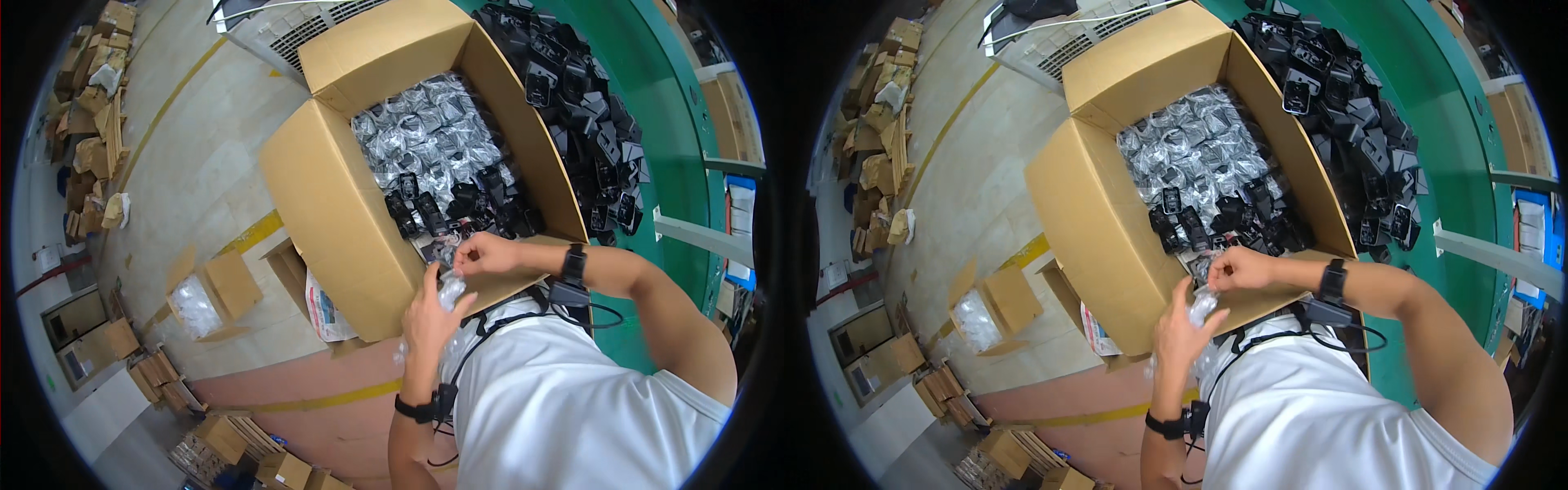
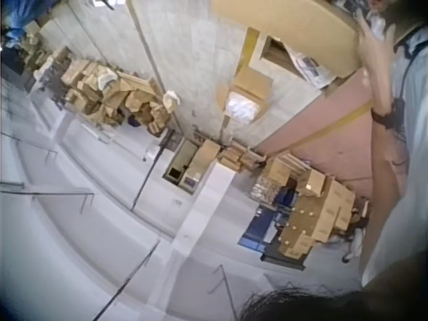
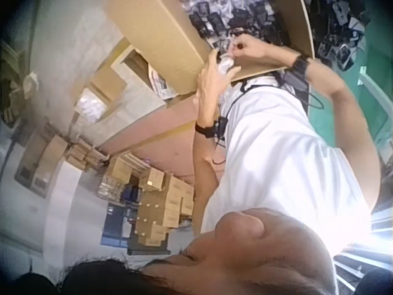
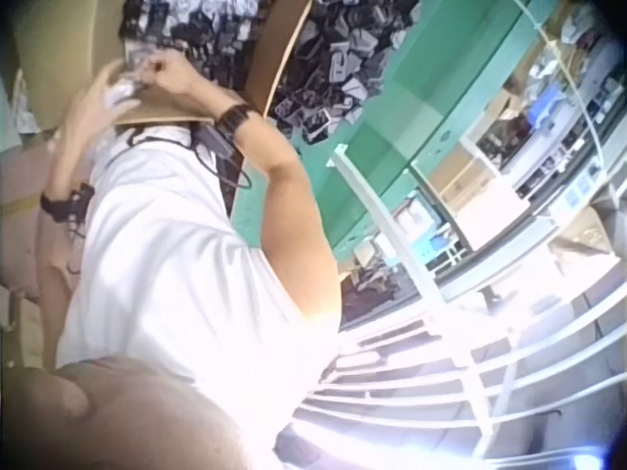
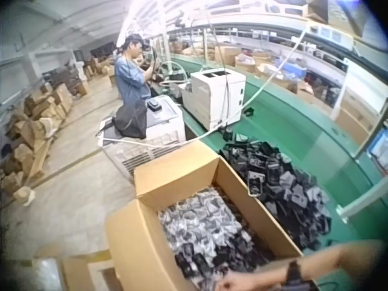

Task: The person unpacks small black electronic components from plastic bags inside a cardboard box and places them onto a green workbench. The person repeatedly picks up a bag, opens it, removes the component, and discards the bag while another person stands nearby.

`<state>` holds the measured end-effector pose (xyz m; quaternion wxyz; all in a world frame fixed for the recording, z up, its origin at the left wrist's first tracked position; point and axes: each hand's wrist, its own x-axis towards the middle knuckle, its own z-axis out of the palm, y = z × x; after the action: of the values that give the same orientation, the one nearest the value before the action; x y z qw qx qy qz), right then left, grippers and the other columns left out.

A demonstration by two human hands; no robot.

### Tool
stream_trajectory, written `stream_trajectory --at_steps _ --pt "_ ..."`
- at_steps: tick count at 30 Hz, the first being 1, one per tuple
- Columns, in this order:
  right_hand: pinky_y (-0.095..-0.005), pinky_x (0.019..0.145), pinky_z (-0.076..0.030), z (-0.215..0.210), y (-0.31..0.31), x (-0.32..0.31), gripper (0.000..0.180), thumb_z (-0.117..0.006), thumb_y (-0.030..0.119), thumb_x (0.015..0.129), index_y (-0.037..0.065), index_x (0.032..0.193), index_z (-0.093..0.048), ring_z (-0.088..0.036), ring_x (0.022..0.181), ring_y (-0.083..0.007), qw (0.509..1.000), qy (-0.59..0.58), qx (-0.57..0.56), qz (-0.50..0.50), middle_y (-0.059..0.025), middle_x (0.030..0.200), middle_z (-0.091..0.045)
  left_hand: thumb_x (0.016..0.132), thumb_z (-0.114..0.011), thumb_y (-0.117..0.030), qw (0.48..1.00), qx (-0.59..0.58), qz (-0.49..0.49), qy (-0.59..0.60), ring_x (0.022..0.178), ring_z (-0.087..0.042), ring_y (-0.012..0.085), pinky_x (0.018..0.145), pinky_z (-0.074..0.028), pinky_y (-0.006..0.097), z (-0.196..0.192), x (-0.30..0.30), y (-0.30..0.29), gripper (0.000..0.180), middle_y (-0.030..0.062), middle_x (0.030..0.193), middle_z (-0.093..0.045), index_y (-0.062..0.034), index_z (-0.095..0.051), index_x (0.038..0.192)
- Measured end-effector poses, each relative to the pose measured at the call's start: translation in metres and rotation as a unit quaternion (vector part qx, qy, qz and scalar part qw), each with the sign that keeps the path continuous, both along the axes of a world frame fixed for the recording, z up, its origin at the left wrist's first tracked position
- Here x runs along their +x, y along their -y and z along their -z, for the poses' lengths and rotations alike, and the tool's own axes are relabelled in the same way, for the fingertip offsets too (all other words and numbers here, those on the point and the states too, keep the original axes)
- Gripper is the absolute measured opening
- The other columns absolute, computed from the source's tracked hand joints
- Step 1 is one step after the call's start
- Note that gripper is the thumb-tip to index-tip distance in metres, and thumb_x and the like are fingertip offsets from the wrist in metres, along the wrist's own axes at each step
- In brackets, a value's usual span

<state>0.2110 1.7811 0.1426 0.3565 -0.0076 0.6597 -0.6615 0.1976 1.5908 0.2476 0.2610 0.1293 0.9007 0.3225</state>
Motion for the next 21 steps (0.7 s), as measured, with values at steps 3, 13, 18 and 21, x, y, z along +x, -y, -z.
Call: stream_trajectory --at_steps 3,13,18,21 --pt "-0.0232 0.058 -0.043 -0.026 -0.005 0.001 0.014 -0.066 0.016 0.084 0.003 0.089 -0.069 -0.053 0.065 -0.0051 0.995 0.041 -0.093 -0.009 0.0013 0.073 -0.061 0.072 -0.071 -0.028 0.997 -0.038 0.054 0.039 0.085 -0.060 0.0373 0.073 -0.048 0.043 0.016 -0.004 -0.006 0.036 0.0167 0.095 -0.061 -0.0055 -0.060 0.098" --pt "-0.0370 0.077 -0.049 0.106 0.026 -0.060 0.034 -0.066 0.020 0.073 0.010 0.105 -0.061 -0.055 0.103 -0.0281 0.785 -0.452 0.422 0.021 -0.0099 0.115 -0.052 0.064 -0.060 -0.005 0.990 0.127 0.012 0.054 0.075 -0.063 0.0258 0.070 -0.049 0.033 0.019 0.010 0.013 0.020 0.0127 0.086 -0.065 0.0015 -0.063 0.083" --pt "-0.0365 0.072 -0.051 0.103 0.036 -0.049 0.018 -0.060 0.020 0.076 0.009 0.086 -0.068 -0.059 0.096 -0.0278 0.823 -0.282 0.477 -0.124 -0.0120 0.109 -0.058 0.065 -0.060 -0.004 0.988 0.120 -0.008 0.094 0.069 -0.062 0.0212 0.066 -0.048 0.030 0.024 0.019 0.021 0.018 0.0122 0.077 -0.065 0.0006 -0.065 0.082" --pt "-0.0370 0.069 -0.051 0.064 0.018 -0.041 0.014 -0.060 0.018 0.074 0.011 0.081 -0.069 -0.061 0.086 -0.0271 0.847 -0.125 0.455 -0.245 -0.0100 0.093 -0.064 0.066 -0.059 -0.004 0.986 0.137 -0.028 0.093 0.068 -0.062 0.0209 0.065 -0.048 0.030 0.026 0.017 0.022 0.017 0.0123 0.077 -0.064 0.0002 -0.065 0.082"
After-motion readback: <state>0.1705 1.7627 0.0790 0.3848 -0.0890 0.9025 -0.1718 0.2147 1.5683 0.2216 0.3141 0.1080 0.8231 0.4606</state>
